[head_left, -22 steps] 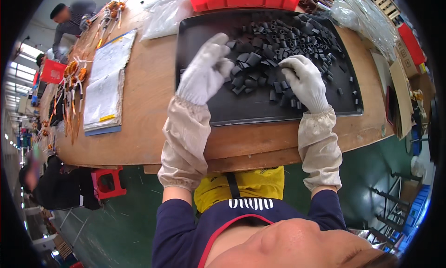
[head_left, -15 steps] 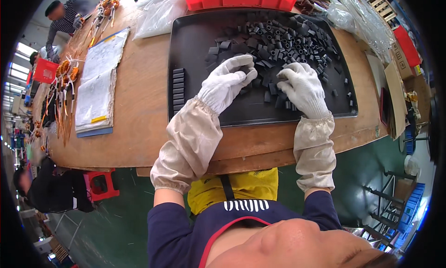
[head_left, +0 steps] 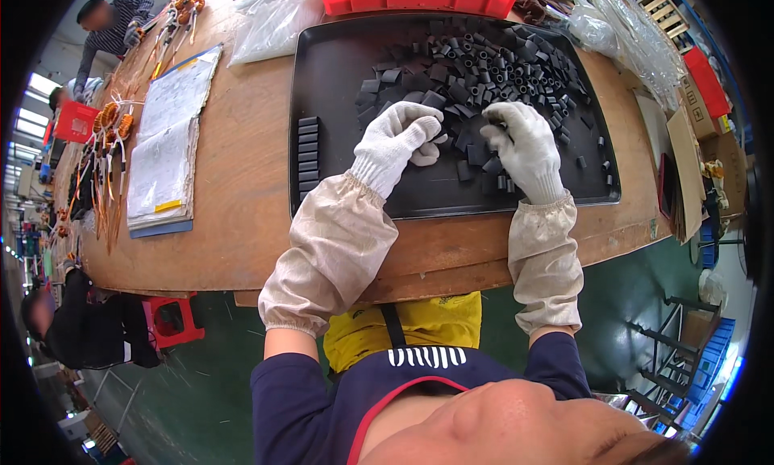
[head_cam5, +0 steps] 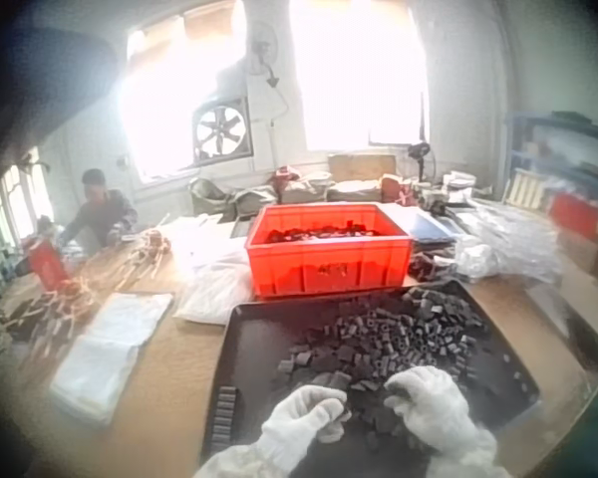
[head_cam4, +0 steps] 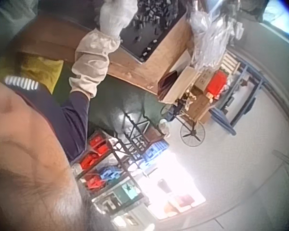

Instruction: The person picks small black plastic components from a tray and inserts them into a larger black plastic piece. They repeat this action continuously, placing the assembled units in a row on the tray.

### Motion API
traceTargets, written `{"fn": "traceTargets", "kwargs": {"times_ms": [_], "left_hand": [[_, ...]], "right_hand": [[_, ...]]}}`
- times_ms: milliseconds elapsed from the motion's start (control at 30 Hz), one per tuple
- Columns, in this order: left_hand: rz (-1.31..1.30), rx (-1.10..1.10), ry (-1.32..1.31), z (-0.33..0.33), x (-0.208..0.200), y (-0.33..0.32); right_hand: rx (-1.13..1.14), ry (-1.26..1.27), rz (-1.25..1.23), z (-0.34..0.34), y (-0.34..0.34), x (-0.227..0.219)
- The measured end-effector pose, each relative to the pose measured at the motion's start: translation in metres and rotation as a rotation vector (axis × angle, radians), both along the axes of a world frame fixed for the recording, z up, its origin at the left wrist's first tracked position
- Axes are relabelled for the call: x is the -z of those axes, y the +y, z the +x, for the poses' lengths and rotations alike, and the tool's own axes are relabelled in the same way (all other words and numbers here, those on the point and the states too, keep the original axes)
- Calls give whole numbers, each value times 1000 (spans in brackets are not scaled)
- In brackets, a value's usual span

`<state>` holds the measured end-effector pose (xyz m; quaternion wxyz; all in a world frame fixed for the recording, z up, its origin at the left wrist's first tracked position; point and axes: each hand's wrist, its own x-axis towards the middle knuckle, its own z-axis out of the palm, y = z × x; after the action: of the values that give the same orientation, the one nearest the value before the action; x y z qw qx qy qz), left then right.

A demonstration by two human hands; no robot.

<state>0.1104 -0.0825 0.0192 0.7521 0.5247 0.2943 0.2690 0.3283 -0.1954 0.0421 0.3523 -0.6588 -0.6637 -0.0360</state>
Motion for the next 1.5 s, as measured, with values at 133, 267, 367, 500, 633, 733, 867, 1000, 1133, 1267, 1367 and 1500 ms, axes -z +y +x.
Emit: {"fn": "traceTargets", "kwargs": {"times_ms": [133,267,367,500,633,733,867,1000,1133,1267,1367,1500], "left_hand": [[33,3,-58,8,-4,-11],[13,56,-100,9,1,-13],[-20,79,-99,9,-1,-14],[51,92,-125,9,1,-14],[-26,209,-43,2,-2,-11],[-57,287,1,-1,-10,-12],[-30,290,62,-2,-17,-13],[-32,236,7,-1,-6,-11],[-2,196,7,1,-6,-11],[8,129,2,3,-2,-12],[-11,124,-12,2,4,-10],[-38,151,-33,2,1,-13]], "right_hand": [[-51,310,71,-24,-1,-5],[-93,229,41,-38,0,-1],[-50,152,97,-33,2,4],[-81,156,123,-34,3,3],[-113,26,220,-31,3,2],[-134,28,245,-29,2,-1],[-170,49,256,-28,2,-1],[-145,364,192,-33,3,2],[-196,933,118,-34,0,10],[-314,1136,133,-36,0,9],[-351,1197,72,-38,-1,10],[-396,1213,-17,-39,-3,9]]}}
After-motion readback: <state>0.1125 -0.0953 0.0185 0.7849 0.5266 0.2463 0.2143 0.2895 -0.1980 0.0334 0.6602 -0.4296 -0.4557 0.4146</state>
